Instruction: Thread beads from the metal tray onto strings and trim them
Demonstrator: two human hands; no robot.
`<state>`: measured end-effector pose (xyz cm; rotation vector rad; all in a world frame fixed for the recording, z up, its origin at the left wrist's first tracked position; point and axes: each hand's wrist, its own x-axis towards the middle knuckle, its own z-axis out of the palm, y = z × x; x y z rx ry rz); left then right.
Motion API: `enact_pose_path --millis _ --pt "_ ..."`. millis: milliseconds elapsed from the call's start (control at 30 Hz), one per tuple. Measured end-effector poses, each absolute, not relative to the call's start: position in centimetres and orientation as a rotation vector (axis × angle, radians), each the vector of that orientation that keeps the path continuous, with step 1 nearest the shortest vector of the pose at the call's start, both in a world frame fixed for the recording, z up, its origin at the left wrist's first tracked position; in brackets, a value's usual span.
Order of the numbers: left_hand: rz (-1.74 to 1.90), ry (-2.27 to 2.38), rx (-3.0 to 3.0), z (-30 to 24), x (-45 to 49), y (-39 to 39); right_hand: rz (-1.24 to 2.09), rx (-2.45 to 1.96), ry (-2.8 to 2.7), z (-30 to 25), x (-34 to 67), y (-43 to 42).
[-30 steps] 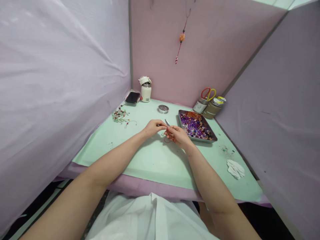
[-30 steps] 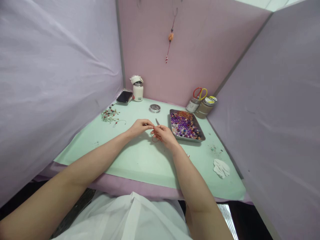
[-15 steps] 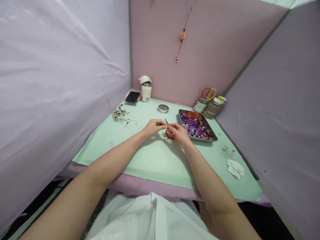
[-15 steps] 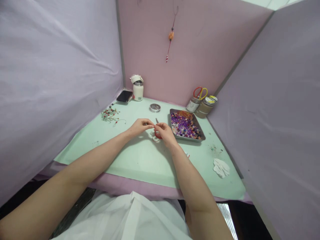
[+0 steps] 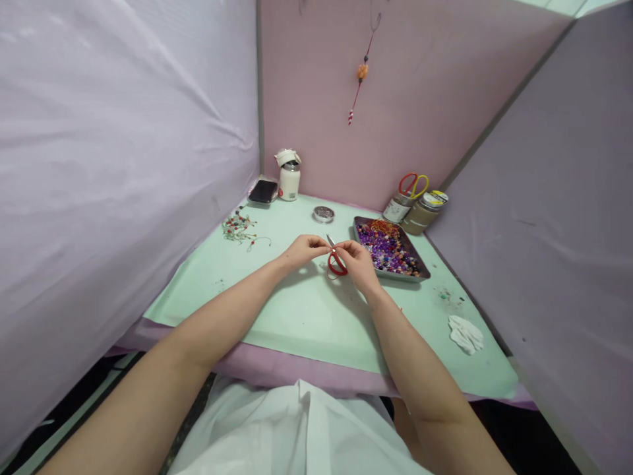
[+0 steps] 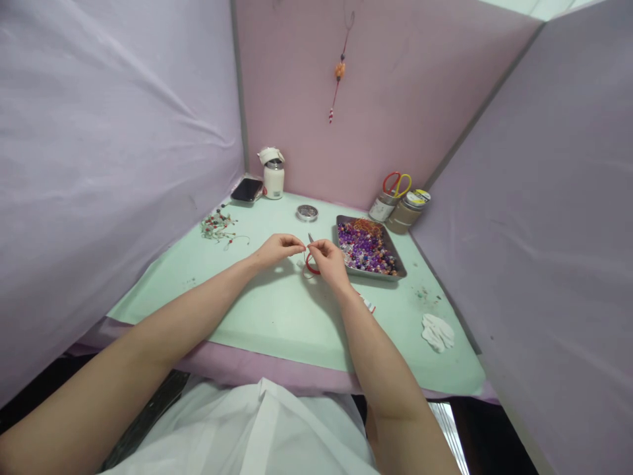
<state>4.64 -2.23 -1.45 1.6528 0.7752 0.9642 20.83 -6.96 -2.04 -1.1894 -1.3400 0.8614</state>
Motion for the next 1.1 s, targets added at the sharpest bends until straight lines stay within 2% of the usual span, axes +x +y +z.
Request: enact_pose_path --millis 167,433,600,833,1100 --pt "0.873 0.731 1.611 -1.3 4.7 -2.6 0.878 -1.139 -1.368 -2.1 20.8 -6.9" --pt "0.918 0.503 1.584 -0.8 4.1 -2.5 0.846 -1.233 -1.351 -2.1 21.1 -6.9" --pt "0.858 0.528 1.491 -0.9 4.2 -2.4 0.851 -1.267 -1.387 -2.5 21.1 -6.7" --pt "0.917 0.743 1.433 -1.5 4.5 -2.0 0.522 -1.226 -1.473 -2.2 20.7 -7.1" --pt "0.946 0.792 1.409 -2.2 4.8 -1.6 0.452 -1.236 -1.615 -2.0 20.4 -7.5"
